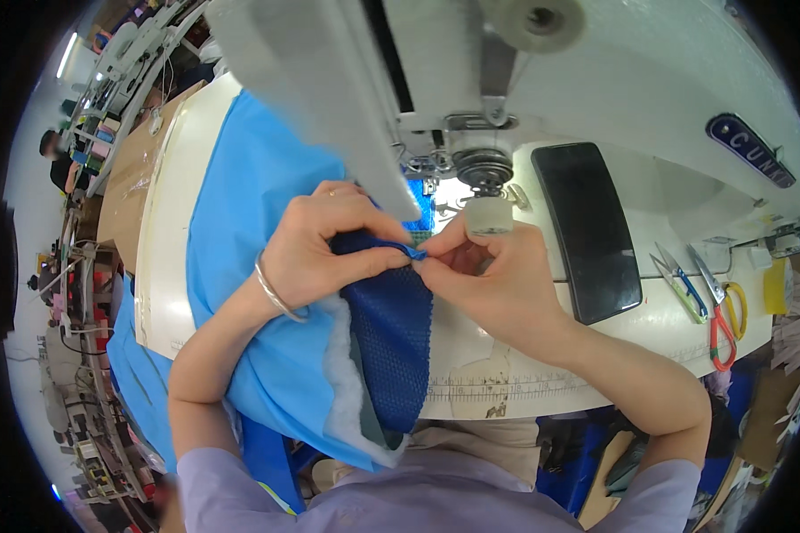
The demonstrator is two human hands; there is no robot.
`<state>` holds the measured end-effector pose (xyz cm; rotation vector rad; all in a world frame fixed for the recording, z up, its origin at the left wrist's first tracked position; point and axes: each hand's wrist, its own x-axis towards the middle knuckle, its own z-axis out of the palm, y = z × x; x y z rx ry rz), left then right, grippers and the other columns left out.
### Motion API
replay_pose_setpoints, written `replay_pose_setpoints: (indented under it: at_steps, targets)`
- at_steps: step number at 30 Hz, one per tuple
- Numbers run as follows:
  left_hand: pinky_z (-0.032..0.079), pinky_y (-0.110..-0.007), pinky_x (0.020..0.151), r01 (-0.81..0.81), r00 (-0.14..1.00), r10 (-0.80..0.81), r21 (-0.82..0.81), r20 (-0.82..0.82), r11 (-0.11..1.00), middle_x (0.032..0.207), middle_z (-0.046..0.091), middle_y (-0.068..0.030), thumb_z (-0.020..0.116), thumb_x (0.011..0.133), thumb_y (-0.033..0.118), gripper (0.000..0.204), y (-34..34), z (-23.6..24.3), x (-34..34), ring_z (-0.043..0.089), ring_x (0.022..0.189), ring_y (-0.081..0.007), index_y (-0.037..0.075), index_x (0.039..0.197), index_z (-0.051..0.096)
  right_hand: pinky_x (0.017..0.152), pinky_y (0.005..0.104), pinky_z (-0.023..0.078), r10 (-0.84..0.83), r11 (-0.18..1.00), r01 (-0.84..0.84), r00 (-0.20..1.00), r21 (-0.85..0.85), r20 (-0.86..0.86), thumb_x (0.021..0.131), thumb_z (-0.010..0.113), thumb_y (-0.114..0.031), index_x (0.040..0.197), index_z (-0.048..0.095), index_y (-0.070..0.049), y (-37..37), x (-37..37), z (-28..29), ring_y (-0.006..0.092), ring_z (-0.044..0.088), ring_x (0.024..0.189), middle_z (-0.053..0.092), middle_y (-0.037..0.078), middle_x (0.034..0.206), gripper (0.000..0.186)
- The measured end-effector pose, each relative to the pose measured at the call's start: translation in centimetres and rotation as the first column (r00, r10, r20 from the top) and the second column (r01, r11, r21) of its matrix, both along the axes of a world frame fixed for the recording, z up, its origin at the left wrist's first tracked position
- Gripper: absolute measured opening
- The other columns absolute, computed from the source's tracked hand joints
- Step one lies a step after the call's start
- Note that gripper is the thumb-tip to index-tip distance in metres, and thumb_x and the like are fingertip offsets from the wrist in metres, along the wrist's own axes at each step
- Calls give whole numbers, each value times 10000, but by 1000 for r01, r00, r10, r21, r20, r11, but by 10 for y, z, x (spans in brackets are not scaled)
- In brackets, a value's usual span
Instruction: The person sews a blue and green fabric bag using an industrial sewing machine. They guide the fabric under the needle, aligning edges and seams, and periodically flip the bag to sew different sections. The person handles the bag by hand to adjust its position and ensure proper stitching.
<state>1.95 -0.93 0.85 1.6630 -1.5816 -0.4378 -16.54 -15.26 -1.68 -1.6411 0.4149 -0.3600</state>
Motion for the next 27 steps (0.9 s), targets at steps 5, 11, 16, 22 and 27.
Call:
replay_pose_setpoints:
  at_steps: [5, 11, 16, 22, 27]
  targets:
    - [456, -361, 892, 29, 998, -29, 1, -51, 1000, 816, 725, -25, 803, 830, 105, 103, 3, 1, 6, 644, 803, -201, 74, 924, 775, 654, 273, 512, 119, 871, -66, 990, -487, 79, 823, 790, -92, 915, 735, -22, -5, -3, 0, 155, 662, 717, 737, 64, 909, 128]
    - [441, -349, 895, 4, 989, 12, 106, -147, 994, 847, 732, -59, 797, 848, 91, 120, 5, 4, 24, 639, 818, -203, 32, 949, 776, 866, 377, 508, 433, 246, 71, 884, -967, 175, 735, 681, -126, 815, 724, 37, 14, -14, -16, 300, 631, 1024, 699, 190, 1048, 187]
    - [485, -345, 871, 44, 998, -48, 123, 31, 991, 901, 745, -50, 779, 856, 131, 119, -16, 3, 21, 673, 875, -223, 90, 967, 792, 851, 391, 497, 441, 259, 58, 881, -964, 171, 700, 661, -150, 802, 721, 63, 13, -19, -19, 344, 619, 1019, 675, 196, 941, 244]
    - [531, -335, 719, 29, 988, -66, 250, 141, 968, 804, 724, -66, 806, 820, 131, 144, -23, 7, 17, 688, 792, -214, 78, 953, 799, 810, 380, 476, 453, 198, 89, 875, -976, 172, 685, 666, -166, 773, 725, 48, 15, -17, -21, 346, 612, 1004, 675, 169, 877, 239]
    - [534, -328, 692, -271, 962, 254, 439, 98, 857, 788, 740, -77, 850, 790, 149, 119, -34, 28, -6, 687, 741, -183, 64, 859, 803, 775, 372, 467, 451, 194, 75, 879, -978, 156, 692, 666, -167, 767, 727, 46, 13, -18, -22, 333, 606, 994, 675, 160, 855, 234]
